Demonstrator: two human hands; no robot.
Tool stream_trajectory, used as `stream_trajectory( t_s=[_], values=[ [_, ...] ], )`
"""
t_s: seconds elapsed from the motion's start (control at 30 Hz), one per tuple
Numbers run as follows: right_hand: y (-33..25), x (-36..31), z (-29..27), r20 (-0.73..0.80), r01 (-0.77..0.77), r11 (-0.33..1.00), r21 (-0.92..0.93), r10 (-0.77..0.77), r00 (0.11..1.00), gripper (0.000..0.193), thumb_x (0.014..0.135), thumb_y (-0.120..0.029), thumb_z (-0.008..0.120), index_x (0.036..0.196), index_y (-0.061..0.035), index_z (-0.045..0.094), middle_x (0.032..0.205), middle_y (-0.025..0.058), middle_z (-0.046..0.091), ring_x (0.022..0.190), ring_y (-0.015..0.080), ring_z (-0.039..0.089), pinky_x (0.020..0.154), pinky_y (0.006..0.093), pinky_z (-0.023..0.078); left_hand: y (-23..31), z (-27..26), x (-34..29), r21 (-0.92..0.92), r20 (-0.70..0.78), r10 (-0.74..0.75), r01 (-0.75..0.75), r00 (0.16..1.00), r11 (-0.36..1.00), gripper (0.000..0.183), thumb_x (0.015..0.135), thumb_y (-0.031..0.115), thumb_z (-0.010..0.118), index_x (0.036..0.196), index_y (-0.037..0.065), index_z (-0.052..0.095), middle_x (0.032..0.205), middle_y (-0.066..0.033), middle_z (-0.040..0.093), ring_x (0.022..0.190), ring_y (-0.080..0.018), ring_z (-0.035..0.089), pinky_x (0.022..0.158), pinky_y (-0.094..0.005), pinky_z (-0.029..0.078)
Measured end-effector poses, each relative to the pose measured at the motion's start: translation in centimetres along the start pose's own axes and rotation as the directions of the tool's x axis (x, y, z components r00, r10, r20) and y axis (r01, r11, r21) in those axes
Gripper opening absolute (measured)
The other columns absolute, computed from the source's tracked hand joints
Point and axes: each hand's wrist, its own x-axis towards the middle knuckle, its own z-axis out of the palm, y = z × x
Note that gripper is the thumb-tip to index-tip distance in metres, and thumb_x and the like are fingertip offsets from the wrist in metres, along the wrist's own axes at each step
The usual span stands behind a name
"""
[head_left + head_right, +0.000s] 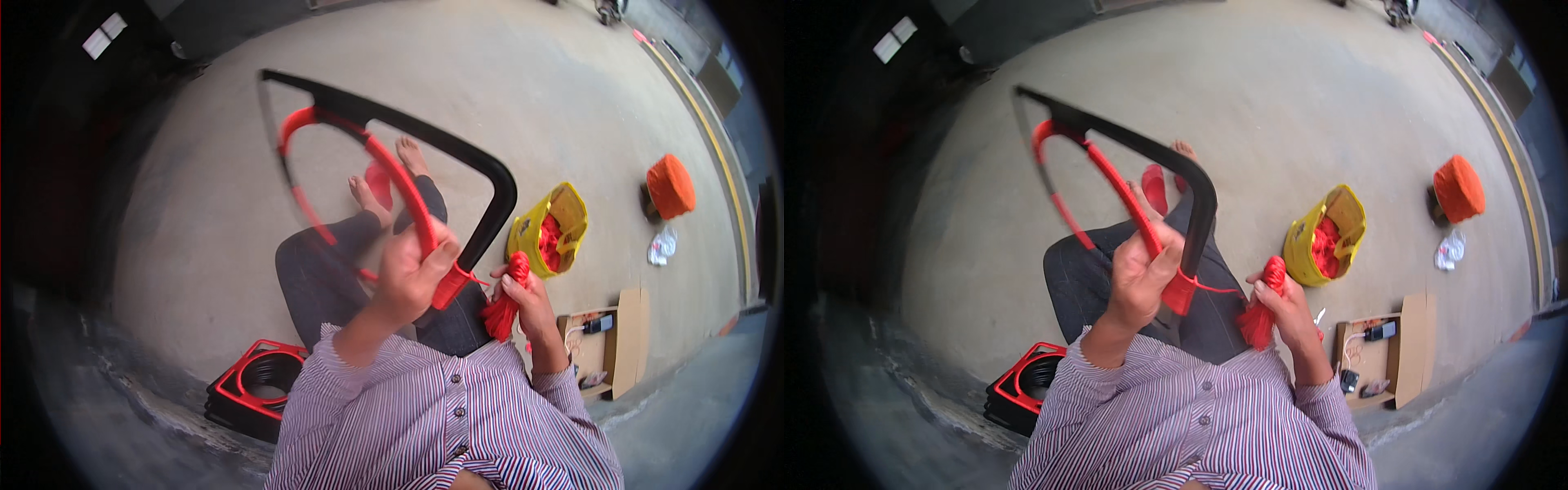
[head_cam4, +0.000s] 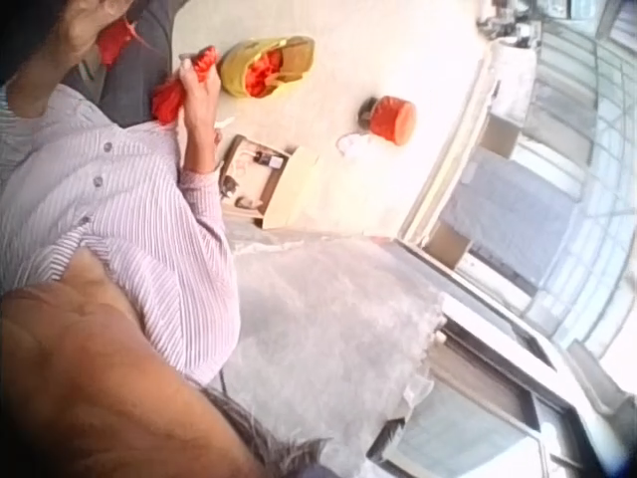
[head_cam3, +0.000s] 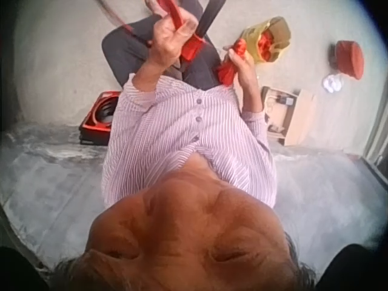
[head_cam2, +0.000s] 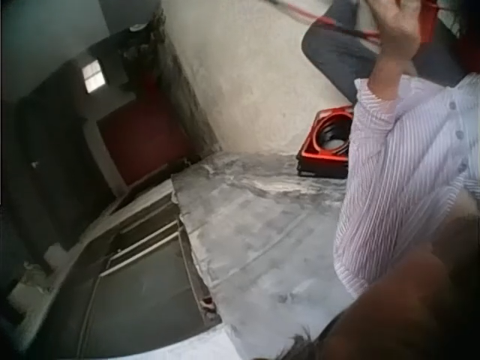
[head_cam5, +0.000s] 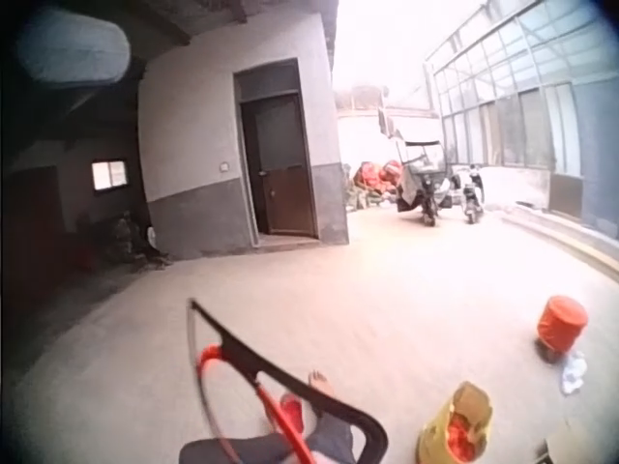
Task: Wrapping and threading red cord or webbing around a metal furniture frame to create a seat or surface.
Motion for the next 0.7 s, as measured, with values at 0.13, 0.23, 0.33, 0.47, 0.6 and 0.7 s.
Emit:
stream_trajectory(
  t_s=[0.13,0.23,0.33,0.47,0.6,0.7],
  values=[
    [0.0,-0.6,-0.3,-0.032,-0.004,1.0,-0.01,0.004,0.999,0.027,0.094,-0.022,0.057,0.108,0.0013,0.057,0.08,0.0049,0.06,0.074,0.013,0.059,0.071,0.0268,0.047,-3.0,1.1,1.7,-0.032,-0.183,-0.133,0.129,0.974,0.991,0.029,0.1,0.025,0.049,0.082,0.003,0.055,0.061,0.0014,0.049,0.056,-0.0057,0.045,0.052,-0.0229,0.037],
    [0.6,-0.5,-0.8,-0.033,0.007,1.0,-0.011,-0.007,0.999,0.028,0.094,-0.024,0.057,0.108,0.0009,0.056,0.078,0.005,0.061,0.073,0.0134,0.059,0.07,0.0268,0.047,-9.7,0.7,0.4,0.163,-0.246,-0.128,0.172,0.961,0.972,0.033,0.1,0.03,0.048,0.08,0.004,0.056,0.061,0.0012,0.05,0.056,-0.0055,0.046,0.052,-0.0231,0.038],
    [0.1,-0.4,-0.8,-0.025,0.008,1.0,0.001,-0.008,1.0,0.027,0.095,-0.023,0.055,0.107,0.0004,0.055,0.076,0.0063,0.06,0.07,0.0142,0.059,0.069,0.028,0.048,-13.0,0.4,-1.7,0.217,-0.375,-0.212,0.308,0.902,0.926,0.035,0.098,0.03,0.052,0.076,0.002,0.055,0.059,-0.0065,0.05,0.054,-0.0129,0.049,0.052,-0.0318,0.039],
    [-0.3,0.4,0.2,-0.014,0.003,1.0,0.017,-0.003,1.0,0.027,0.096,-0.025,0.052,0.106,0.0001,0.056,0.075,0.007,0.059,0.07,0.0158,0.059,0.069,0.0289,0.048,-16.0,-1.2,-2.7,-0.09,-0.438,-0.461,0.473,0.771,0.876,0.034,0.1,0.031,0.051,0.077,0.006,0.057,0.057,0.0024,0.049,0.05,-0.0053,0.046,0.047,-0.024,0.038],
    [-0.5,2.0,1.9,0.029,0.057,0.998,0.006,-0.057,0.998,0.032,0.098,-0.03,0.048,0.107,0.0002,0.056,0.081,0.0078,0.061,0.075,0.0166,0.06,0.071,0.0297,0.049,-14.7,-1.3,-3.1,-0.41,-0.377,-0.652,0.512,0.658,0.754,0.038,0.099,0.036,0.052,0.073,0.01,0.057,0.052,0.003,0.046,0.041,-0.0069,0.041,0.039,-0.0249,0.033],
    [-0.9,3.1,2.9,0.005,0.112,0.992,-0.056,-0.112,0.994,0.037,0.1,-0.033,0.044,0.105,0.0008,0.058,0.09,0.0089,0.063,0.084,0.0172,0.061,0.079,0.0308,0.048,-14.6,-0.4,-2.6,-0.351,-0.329,-0.672,0.574,0.664,0.74,0.039,0.099,0.04,0.05,0.075,0.009,0.056,0.051,0.0017,0.046,0.037,-0.0094,0.042,0.036,-0.0261,0.034]
  ],
)
